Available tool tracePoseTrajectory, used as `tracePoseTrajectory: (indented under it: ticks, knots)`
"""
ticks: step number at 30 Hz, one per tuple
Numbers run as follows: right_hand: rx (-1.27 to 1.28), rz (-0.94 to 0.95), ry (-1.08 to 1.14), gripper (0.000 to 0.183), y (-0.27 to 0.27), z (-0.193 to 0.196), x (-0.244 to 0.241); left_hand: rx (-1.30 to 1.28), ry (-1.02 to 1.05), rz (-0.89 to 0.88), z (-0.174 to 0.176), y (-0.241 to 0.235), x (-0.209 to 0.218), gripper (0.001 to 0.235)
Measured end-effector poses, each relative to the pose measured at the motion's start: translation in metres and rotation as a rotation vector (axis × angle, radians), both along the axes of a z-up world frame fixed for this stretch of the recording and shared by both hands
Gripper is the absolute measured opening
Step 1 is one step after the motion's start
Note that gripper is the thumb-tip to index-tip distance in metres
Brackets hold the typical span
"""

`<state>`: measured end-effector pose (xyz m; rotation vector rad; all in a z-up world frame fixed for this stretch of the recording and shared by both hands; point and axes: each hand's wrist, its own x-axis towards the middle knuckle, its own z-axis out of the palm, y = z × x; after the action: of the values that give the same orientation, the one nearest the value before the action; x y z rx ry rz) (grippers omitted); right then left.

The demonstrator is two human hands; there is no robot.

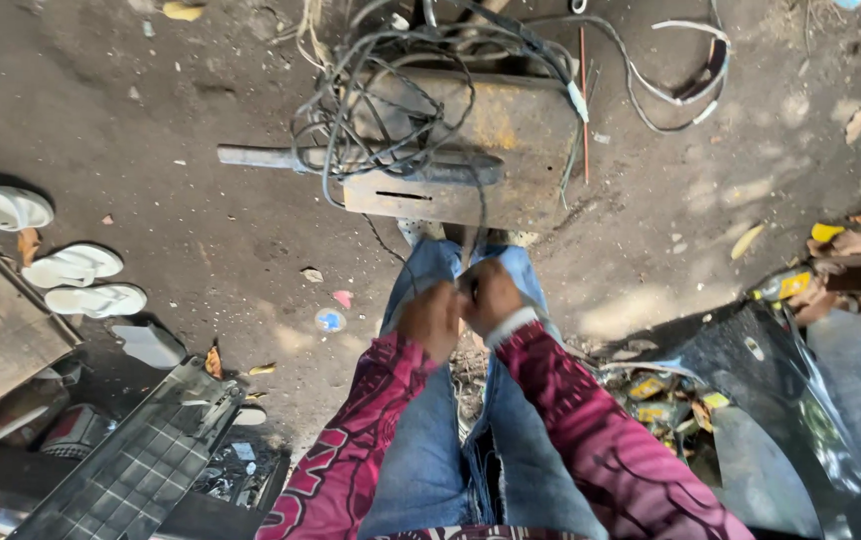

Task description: The person sits on the ground and wraps electrical tape around the ends of black wires. They handle a bundle of wires attached to a metal box, securing the connections with tape.

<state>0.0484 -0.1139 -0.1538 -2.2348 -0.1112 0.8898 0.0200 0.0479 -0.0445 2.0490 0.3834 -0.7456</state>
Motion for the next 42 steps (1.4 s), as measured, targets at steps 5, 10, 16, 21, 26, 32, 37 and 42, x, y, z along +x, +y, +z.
tracePoseTrajectory:
  ticks: [5,10,16,21,26,32,37,42]
  knots:
    - [-0.348,0.224,0.287,0.030,-0.034,-0.075,0.023,-0.019,-0.204,0.260,0.040,-0.023,0.044,0.016]
    - [-0.105,-0.156,0.352,0.037,-0.037,-0.016,-0.014,0.027,-0.187,0.278,0.054,0.026,0.025,0.019]
    - [0.327,-0.536,0.965,0.047,0.022,0.101,0.028,0.270,-0.328,0.231,0.057,0.069,0.021,0.023]
    - [0.504,-0.416,0.884,0.046,0.072,0.124,0.053,0.328,-0.249,0.112,0.032,0.081,0.013,0.023]
    - [0.218,-0.271,0.752,0.039,0.090,0.096,0.040,0.325,-0.015,0.069,0.027,0.062,-0.003,0.040]
    - [0.157,0.039,0.463,0.035,0.067,0.095,0.018,0.264,-0.029,-0.097,0.067,0.053,0.004,0.093]
    - [0.157,-0.225,0.562,0.028,0.032,0.115,0.043,-0.037,0.125,0.190,0.065,0.053,-0.033,0.102]
    - [0.062,0.146,0.176,0.029,-0.006,0.174,0.135,-0.088,-0.047,0.169,0.003,0.090,-0.097,0.047]
